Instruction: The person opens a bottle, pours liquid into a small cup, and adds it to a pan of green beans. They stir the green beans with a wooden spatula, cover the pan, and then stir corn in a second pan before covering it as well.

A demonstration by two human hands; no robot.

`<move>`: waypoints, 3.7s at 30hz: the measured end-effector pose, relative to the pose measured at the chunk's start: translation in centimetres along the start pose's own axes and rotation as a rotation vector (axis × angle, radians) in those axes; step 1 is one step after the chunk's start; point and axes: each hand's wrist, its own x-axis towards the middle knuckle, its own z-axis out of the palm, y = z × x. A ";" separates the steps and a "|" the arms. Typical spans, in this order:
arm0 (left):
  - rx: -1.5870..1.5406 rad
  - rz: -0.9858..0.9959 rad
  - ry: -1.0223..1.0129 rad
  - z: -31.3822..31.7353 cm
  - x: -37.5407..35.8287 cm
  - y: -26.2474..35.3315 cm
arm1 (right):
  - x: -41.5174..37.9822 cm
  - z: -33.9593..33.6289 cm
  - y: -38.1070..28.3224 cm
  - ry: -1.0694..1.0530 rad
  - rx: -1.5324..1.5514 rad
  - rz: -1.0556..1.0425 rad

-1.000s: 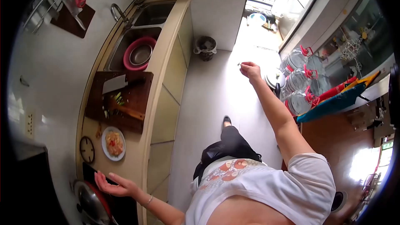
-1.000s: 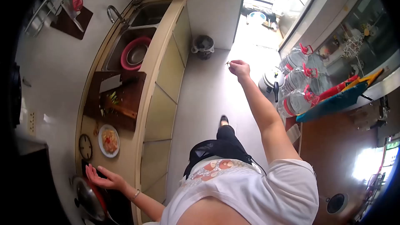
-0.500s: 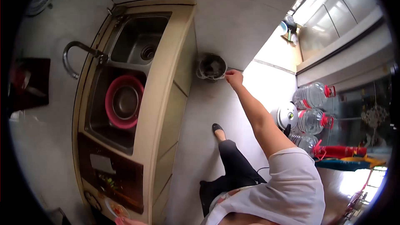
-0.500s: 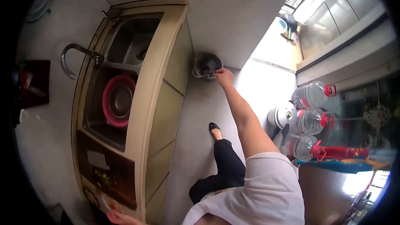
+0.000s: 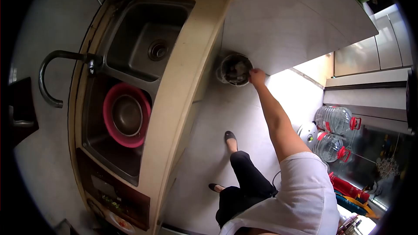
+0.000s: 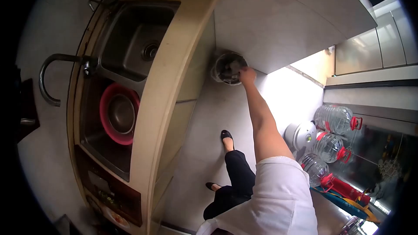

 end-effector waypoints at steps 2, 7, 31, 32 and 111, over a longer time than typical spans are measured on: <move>0.025 -0.069 -0.030 -0.9 -0.4 -0.3 | -1.8 -1.1 2.4 -0.094 -0.059 0.101; 0.106 -0.178 -0.002 -6.6 -3.5 -5.5 | -11.6 -2.9 8.4 -0.513 -1.015 -0.459; -0.281 -0.749 1.118 -40.6 -27.1 -25.4 | -76.4 -4.4 -3.5 -1.912 -0.649 -1.525; -0.273 -0.759 1.139 -41.5 -27.6 -26.2 | -79.8 -5.1 -3.5 -1.978 -0.614 -1.573; -0.329 -0.458 0.339 -72.0 11.3 -86.8 | -183.1 -2.2 7.6 -2.135 0.366 -2.927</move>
